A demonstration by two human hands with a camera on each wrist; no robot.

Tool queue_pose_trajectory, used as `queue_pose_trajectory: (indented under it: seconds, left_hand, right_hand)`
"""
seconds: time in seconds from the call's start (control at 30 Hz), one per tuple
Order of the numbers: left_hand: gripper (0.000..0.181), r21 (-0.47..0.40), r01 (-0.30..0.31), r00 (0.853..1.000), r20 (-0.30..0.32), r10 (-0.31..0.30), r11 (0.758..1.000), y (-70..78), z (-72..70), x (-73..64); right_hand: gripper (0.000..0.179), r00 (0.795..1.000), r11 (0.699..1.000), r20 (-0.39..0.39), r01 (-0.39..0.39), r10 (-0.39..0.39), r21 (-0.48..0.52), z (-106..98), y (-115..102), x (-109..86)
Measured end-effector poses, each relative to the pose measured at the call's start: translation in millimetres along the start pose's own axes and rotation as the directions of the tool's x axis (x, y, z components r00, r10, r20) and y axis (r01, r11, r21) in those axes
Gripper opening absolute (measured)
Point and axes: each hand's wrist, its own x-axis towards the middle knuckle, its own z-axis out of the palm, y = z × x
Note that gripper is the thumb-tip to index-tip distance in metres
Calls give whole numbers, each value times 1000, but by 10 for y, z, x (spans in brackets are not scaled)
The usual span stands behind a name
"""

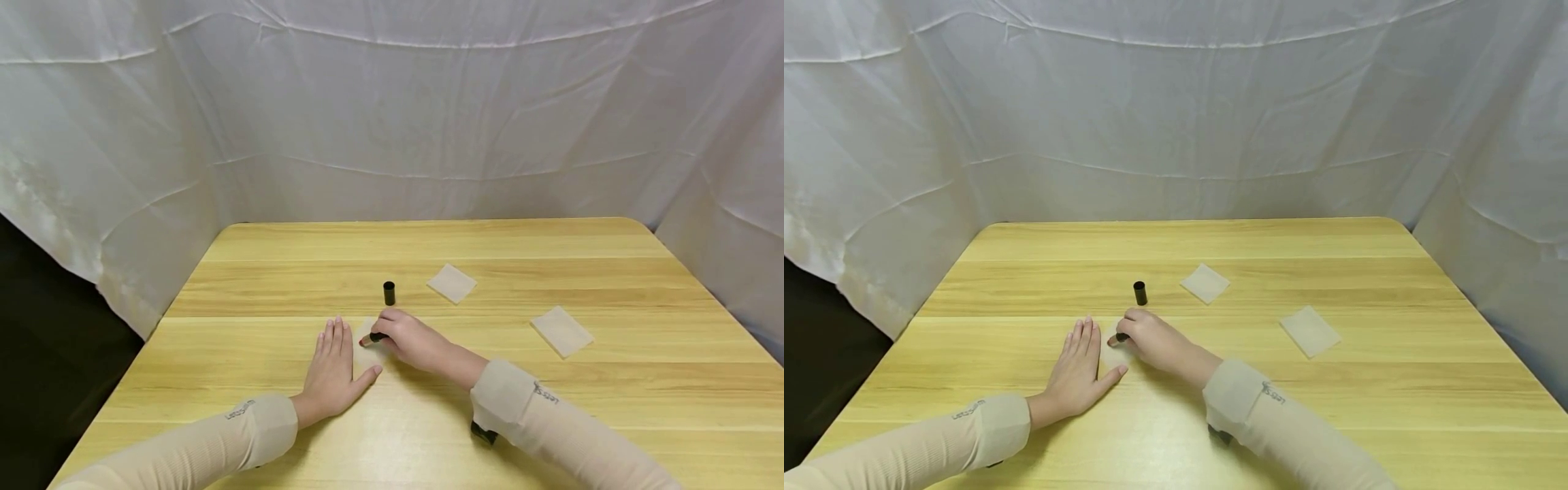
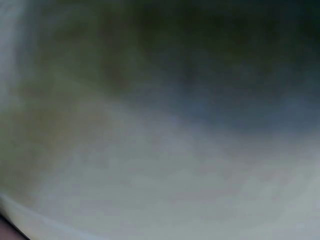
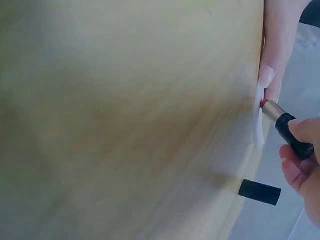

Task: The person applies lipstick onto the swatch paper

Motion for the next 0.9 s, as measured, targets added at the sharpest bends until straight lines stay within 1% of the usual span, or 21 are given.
queue_pose_trajectory:
  seconds: [0.17, 0.3, 0.53, 0.73, 0.9]
  left_hand:
    - [90, 1, -5, 1000, -3, 5, 1000, -3, 2, 4]
    - [90, 10, -12, 1000, -12, 12, 1000, -6, 9, 5]
    - [87, 1, -21, 1000, -19, 21, 1000, -13, 16, 0]
    - [87, 1, -24, 999, -22, 24, 1000, -14, 17, -1]
    - [87, 3, -23, 999, -25, 23, 1000, -19, 18, 2]
  right_hand:
    - [10, 999, 998, 20, 36, -35, -56, -42, -37, 61]
    - [10, 997, 992, 56, 60, -54, -111, -76, -73, 103]
    - [8, 992, 970, 84, 107, -90, -221, -84, -103, 139]
    - [13, 987, 959, 132, 121, -89, -257, -108, -127, 163]
    - [11, 983, 953, 147, 143, -106, -266, -128, -140, 176]
